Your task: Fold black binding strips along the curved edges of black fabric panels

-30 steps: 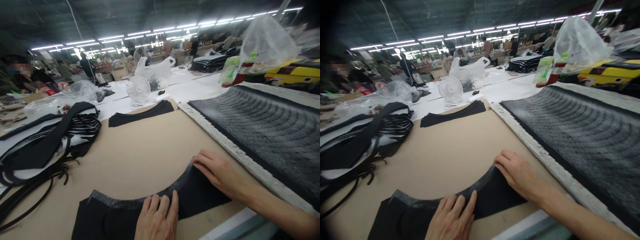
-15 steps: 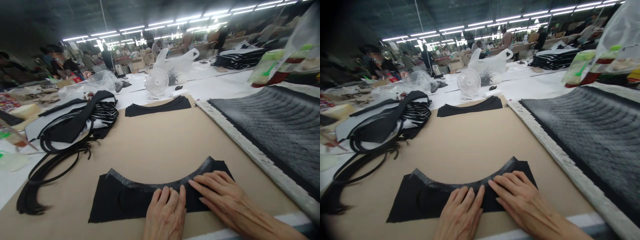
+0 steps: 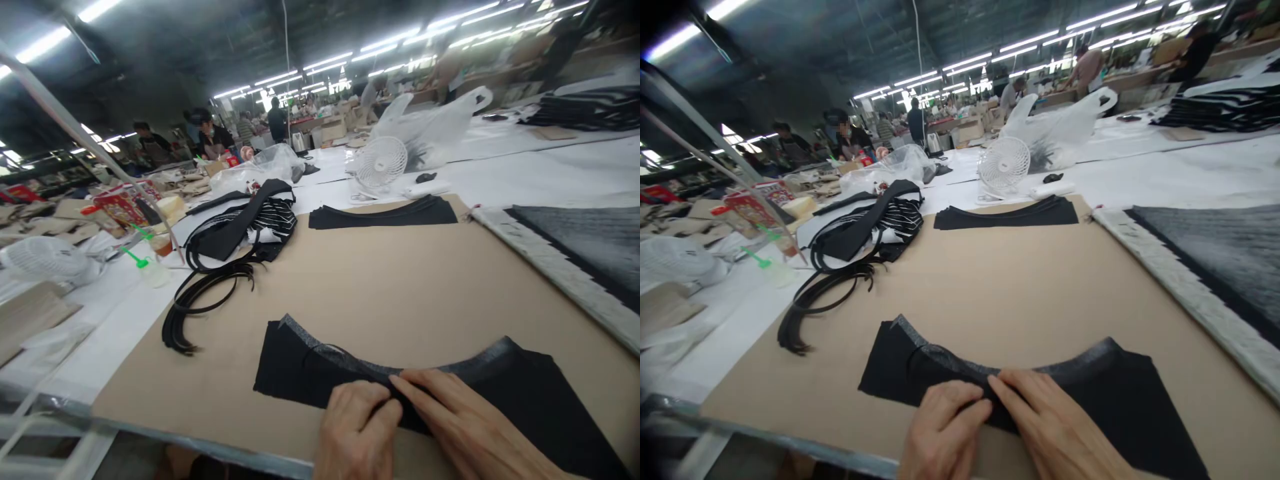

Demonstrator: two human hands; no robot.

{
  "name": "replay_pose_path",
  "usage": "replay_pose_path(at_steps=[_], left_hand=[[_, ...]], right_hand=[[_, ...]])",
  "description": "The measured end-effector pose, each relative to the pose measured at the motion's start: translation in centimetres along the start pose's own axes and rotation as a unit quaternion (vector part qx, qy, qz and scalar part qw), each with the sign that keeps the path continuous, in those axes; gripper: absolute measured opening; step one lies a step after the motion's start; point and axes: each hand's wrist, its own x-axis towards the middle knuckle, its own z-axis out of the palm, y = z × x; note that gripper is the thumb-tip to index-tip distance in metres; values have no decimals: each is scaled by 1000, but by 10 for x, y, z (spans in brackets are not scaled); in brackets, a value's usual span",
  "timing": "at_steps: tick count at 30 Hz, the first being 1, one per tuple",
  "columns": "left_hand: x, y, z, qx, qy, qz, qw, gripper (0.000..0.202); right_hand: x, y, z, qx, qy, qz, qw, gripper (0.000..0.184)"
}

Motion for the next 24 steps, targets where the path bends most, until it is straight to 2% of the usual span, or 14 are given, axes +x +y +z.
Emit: replay_pose_path(at_steps=[4,7,10,13,16,19,22,24], left_hand=[[11,-32,-38,74,-21,-149,986,31],[24,-56,-54,100,-94,-226,964,34],[34,-63,-57,95,-158,-232,955,20],[41,-60,-60,64,-181,-251,949,17],[49,-60,-71,-52,-248,-320,913,10],[58,-68,-82,-152,-316,-363,863,21],[64,-77,-85,-156,-339,-377,848,34],[66,-82,-84,-151,-347,-394,838,30]], right_hand=[[13,-11,0,-16,-27,10,999,54],[9,-11,0,-16,-37,5,999,55],[6,-9,4,-1,-43,17,999,57],[6,-7,8,35,-57,40,997,54],[10,-4,11,54,-76,47,995,51],[12,-3,13,32,-67,24,997,59],[13,-2,16,19,-50,10,999,63],[13,-1,17,27,-54,17,998,62]])
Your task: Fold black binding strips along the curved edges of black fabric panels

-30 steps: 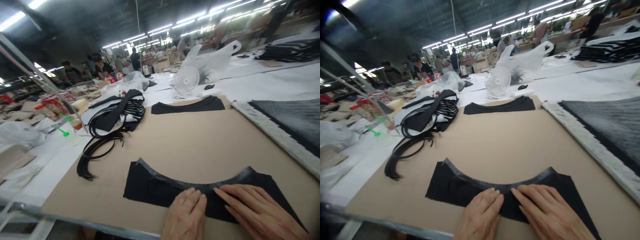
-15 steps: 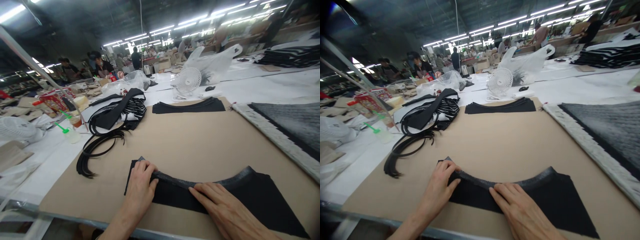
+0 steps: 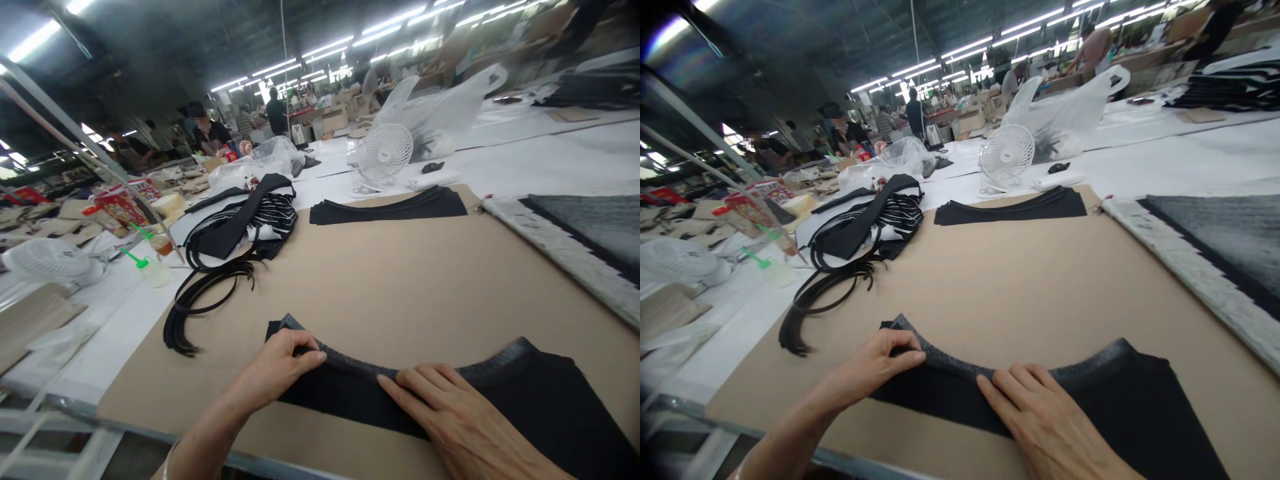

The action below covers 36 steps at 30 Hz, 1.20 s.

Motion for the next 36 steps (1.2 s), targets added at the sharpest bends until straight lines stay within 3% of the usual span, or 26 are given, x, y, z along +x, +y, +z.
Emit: replay_pose_path(at_steps=[9,27,36], left_hand=[[14,0,1,111,30,-69,991,11],[28,8,5,228,52,-89,968,6],[31,10,7,258,52,-98,960,5]], right_hand=[[-2,5,1,29,-18,11,999,52],[-2,9,9,14,20,2,1000,45],[-6,9,11,-2,3,-5,1000,46]])
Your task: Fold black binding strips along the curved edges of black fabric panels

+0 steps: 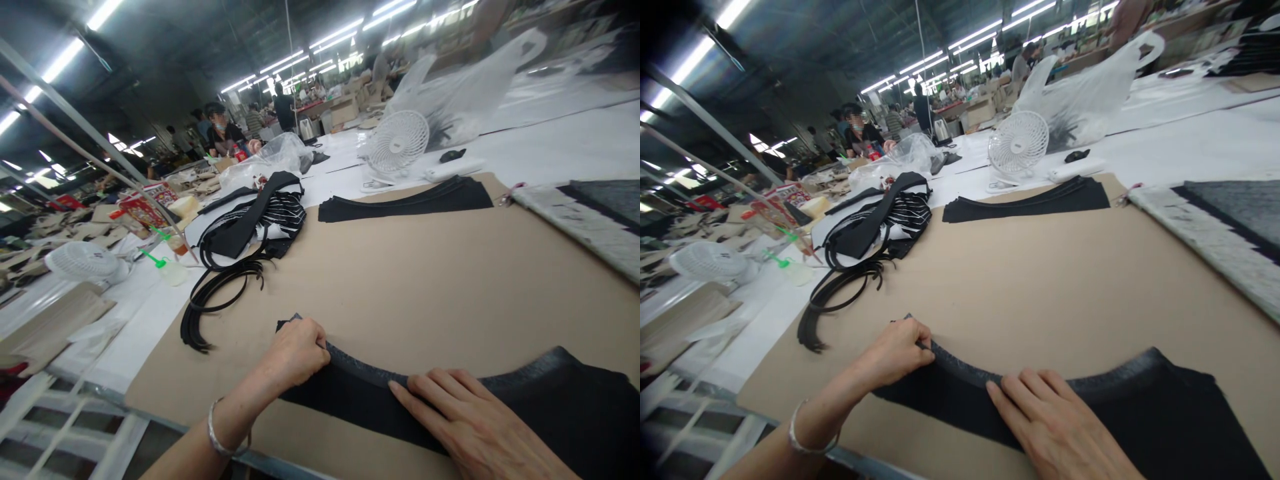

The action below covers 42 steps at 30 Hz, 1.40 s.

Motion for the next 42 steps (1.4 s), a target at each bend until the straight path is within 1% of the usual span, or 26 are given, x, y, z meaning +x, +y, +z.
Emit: replay_pose_path(at_steps=[6,8,10,12,15,17,19,21,23,25,27,31,33,37,42], left_hand=[[-2,4,-4,15,13,-9,1000,6],[-3,4,-4,18,16,-9,1000,7],[-4,4,-4,19,15,-9,1000,7],[-4,4,-4,18,12,-9,1000,7],[-3,4,-5,19,4,-10,1000,6],[-3,5,-6,19,-1,-9,1000,7],[-3,7,-8,18,-1,-6,1000,8],[-5,9,-9,19,4,-2,1000,10],[-6,8,-10,18,13,-1,1000,10],[-7,3,-11,9,26,-1,1000,8],[-6,-9,-11,-11,36,6,999,9],[-1,-34,-12,-58,35,32,997,5],[2,-41,-11,-73,42,36,996,8],[5,-44,-9,-88,61,32,994,7],[6,-42,-8,-90,81,16,993,7]], right_hand=[[-15,9,16,-45,-25,-30,998,50],[-18,9,20,-54,-21,-37,998,51],[-15,8,19,-51,-12,-34,998,50],[-8,3,13,-39,2,-28,999,48],[11,-8,1,-30,23,-21,999,45],[25,-16,-1,-28,26,-30,999,47],[38,-23,6,-22,19,-46,999,47],[46,-26,20,-22,1,-61,998,48],[49,-27,35,-35,-19,-73,997,50],[48,-27,46,-49,-33,-76,995,52],[46,-28,51,-56,-39,-62,996,48],[47,-31,47,-45,-26,-55,997,46],[50,-33,44,-44,-26,-56,997,46],[52,-34,43,-58,-23,-50,997,46],[49,-34,45,-64,37,-62,995,49]])
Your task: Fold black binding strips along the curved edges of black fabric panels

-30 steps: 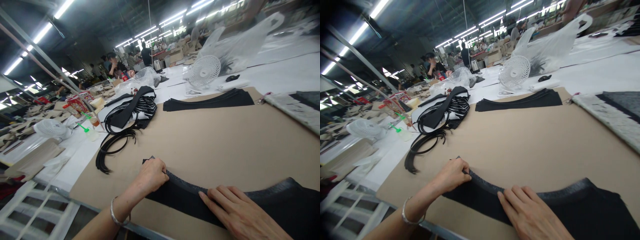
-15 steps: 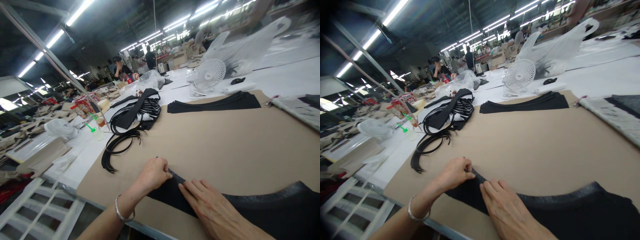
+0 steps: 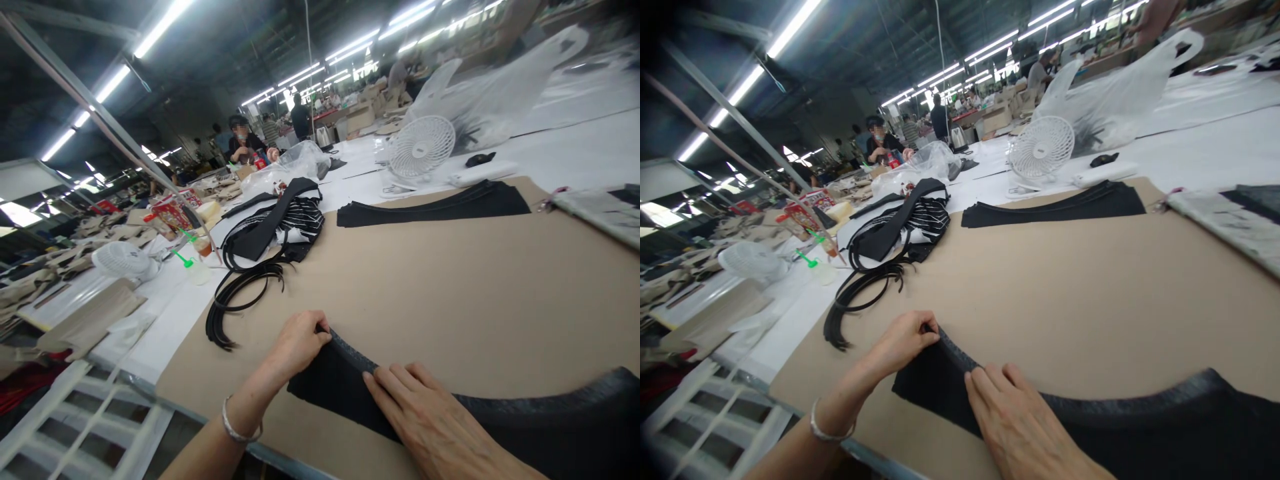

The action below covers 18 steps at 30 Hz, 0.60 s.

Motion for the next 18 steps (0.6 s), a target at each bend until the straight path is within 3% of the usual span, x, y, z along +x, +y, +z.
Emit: replay_pose_path(at_steps=[9,14,18], left_hand=[[4,-2,4,10,15,-25,1000,6],[5,-4,3,18,23,-37,999,15],[5,-8,3,20,33,-46,998,25]], right_hand=[[13,1,-13,-13,56,-8,998,47],[12,1,-13,-28,53,-13,998,52],[20,2,-7,12,29,-6,999,41]])
